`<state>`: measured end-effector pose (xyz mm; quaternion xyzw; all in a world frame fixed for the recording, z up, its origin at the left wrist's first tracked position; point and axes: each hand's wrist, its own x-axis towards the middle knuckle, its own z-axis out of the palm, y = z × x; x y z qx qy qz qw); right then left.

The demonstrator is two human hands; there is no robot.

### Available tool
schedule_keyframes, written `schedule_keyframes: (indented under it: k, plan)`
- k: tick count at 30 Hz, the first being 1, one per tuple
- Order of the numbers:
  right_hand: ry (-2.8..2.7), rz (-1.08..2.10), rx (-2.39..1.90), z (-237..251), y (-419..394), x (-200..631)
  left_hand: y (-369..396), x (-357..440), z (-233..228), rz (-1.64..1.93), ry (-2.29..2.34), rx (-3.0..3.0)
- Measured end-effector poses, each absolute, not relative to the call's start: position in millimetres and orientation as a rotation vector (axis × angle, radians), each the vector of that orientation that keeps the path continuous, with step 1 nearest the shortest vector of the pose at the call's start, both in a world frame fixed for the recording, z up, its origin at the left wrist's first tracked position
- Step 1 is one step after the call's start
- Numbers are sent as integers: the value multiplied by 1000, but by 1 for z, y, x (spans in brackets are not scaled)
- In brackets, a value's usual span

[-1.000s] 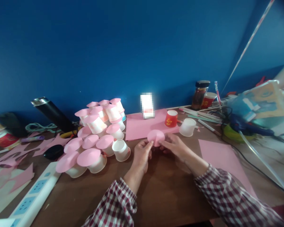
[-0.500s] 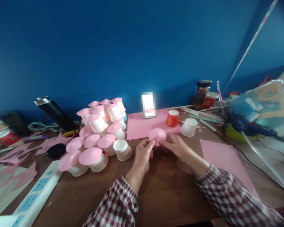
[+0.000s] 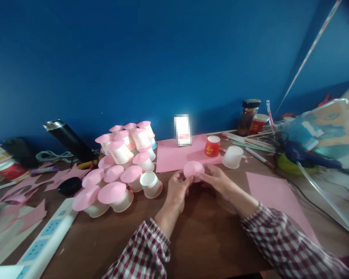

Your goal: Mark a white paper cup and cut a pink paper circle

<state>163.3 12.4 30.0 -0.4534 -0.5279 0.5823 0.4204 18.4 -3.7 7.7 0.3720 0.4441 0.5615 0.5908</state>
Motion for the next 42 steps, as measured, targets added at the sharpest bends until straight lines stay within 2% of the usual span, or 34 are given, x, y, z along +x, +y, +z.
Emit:
schedule_keyframes:
  k: [5,18,28,42]
  plan:
    - [-1178,1520,-960,26,14,163,-7,21,10,1284,999,894]
    - [-1065,1481,-977,27,15,164,-11,21,13,1187,950,960]
    - [-1032,1639,-997,29,11,164,-8,20,14,1255,986,931]
    - [-1099,1578,-937,29,11,164,-15,23,16,1266,1059,1001]
